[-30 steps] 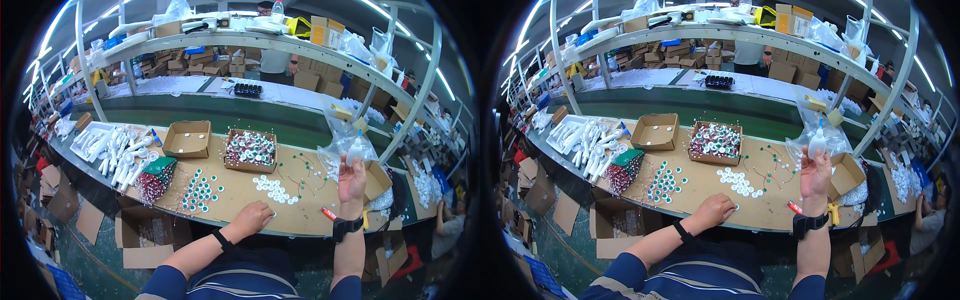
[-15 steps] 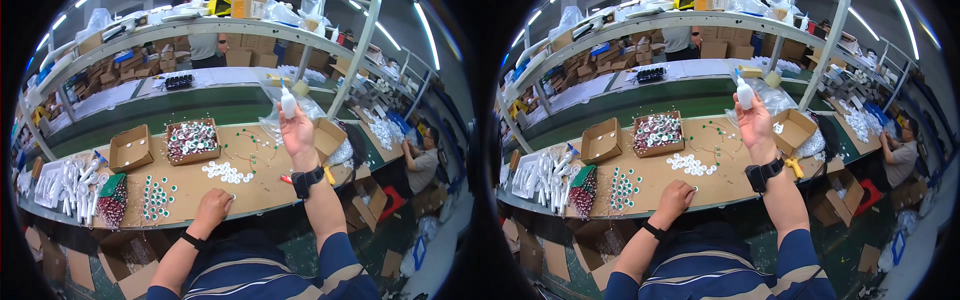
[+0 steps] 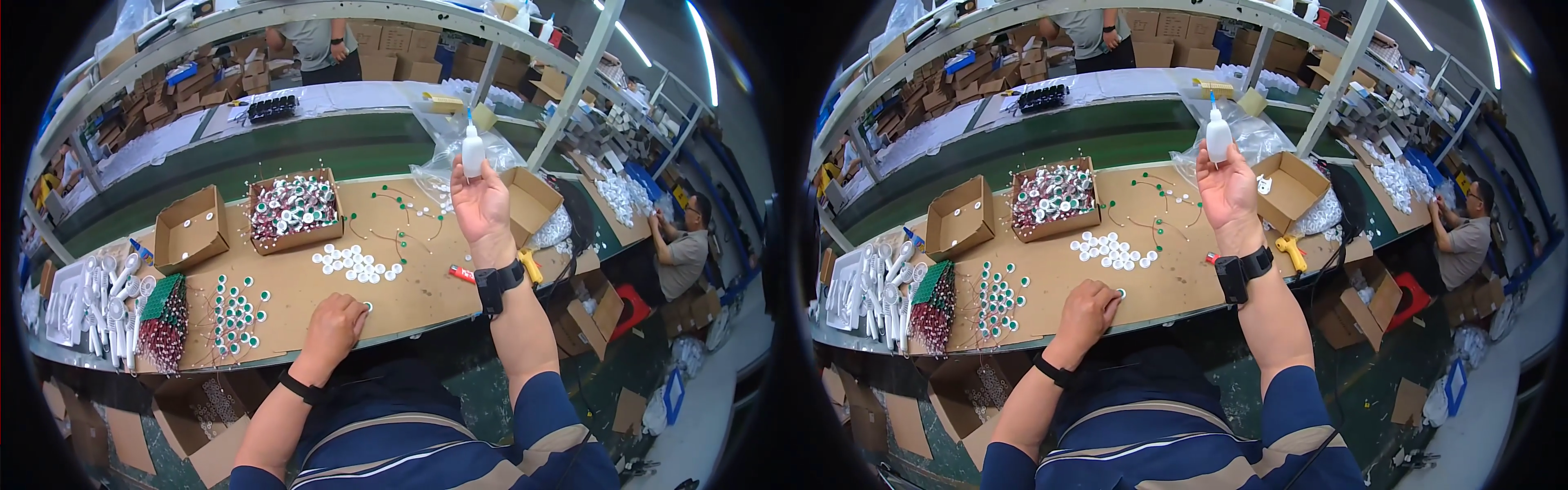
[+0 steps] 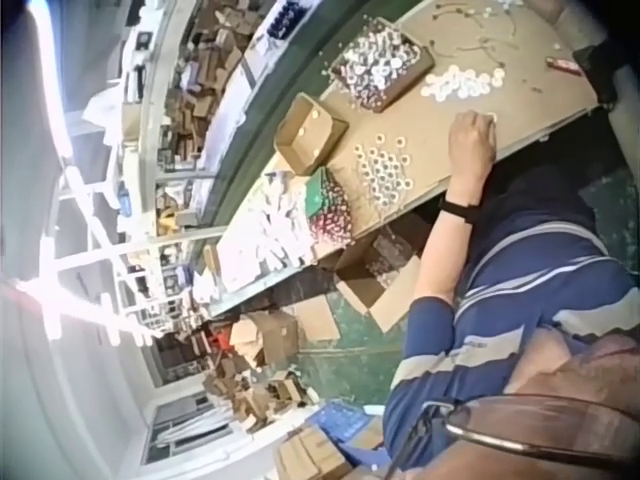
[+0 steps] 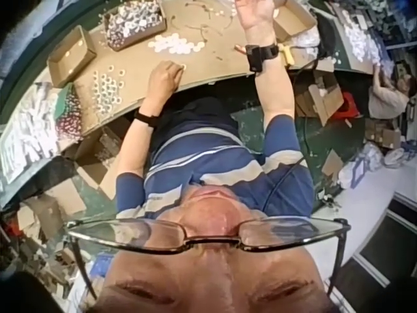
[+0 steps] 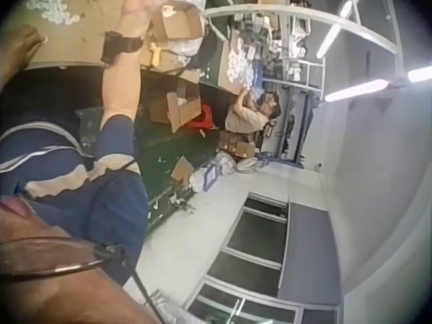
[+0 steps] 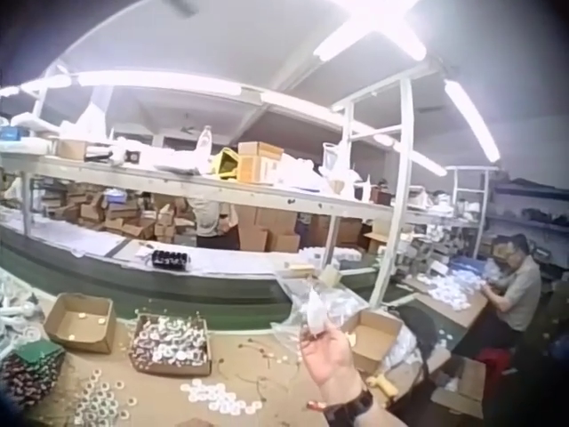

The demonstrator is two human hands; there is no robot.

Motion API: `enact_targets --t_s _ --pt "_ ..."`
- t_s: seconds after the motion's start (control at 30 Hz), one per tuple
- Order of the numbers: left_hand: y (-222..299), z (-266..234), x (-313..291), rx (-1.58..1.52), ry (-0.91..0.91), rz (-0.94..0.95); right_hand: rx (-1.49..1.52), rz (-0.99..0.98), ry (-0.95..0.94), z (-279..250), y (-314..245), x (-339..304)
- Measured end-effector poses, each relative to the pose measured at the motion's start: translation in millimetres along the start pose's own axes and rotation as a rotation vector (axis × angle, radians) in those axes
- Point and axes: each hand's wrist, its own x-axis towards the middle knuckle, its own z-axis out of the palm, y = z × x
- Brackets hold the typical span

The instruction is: The person applies glue to a white plastic cap, presses a small green circuit board onto it, and then repeats this process for several more units. After assembling the components, they set the glue bottle aside and reach for a lighter.

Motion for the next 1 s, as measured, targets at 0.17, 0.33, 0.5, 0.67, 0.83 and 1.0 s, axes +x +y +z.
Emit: enact_targets --t_s 0.17,0.33,0.5,0.67,0.83,1.0 --pt "2 -1 2 0.010 -0.003 -0.001 0.057 -0.007 0.007 -14 -4 5" --pt "2 1 4 0.005 -0.002 0.001 0.099 0.015 -0.070 -34 -7 13" --pt "-4 -1 -2 0.011 -0.006 -0.030 0.133 0.059 -0.005 -34 -2 20" --pt "0 -2 0 0.037 -0.005 -0.044 -0.021 -0.018 -0.013 -43 -7 11" --pt "-5 -1 -1 0.051 -0.021 -0.027 -0.154 -0.041 -0.004 -43 -8 17" --pt "-5 -1 -1 0.047 -0.043 -0.027 -0.262 -0.114 0.030 -43 -12 23"
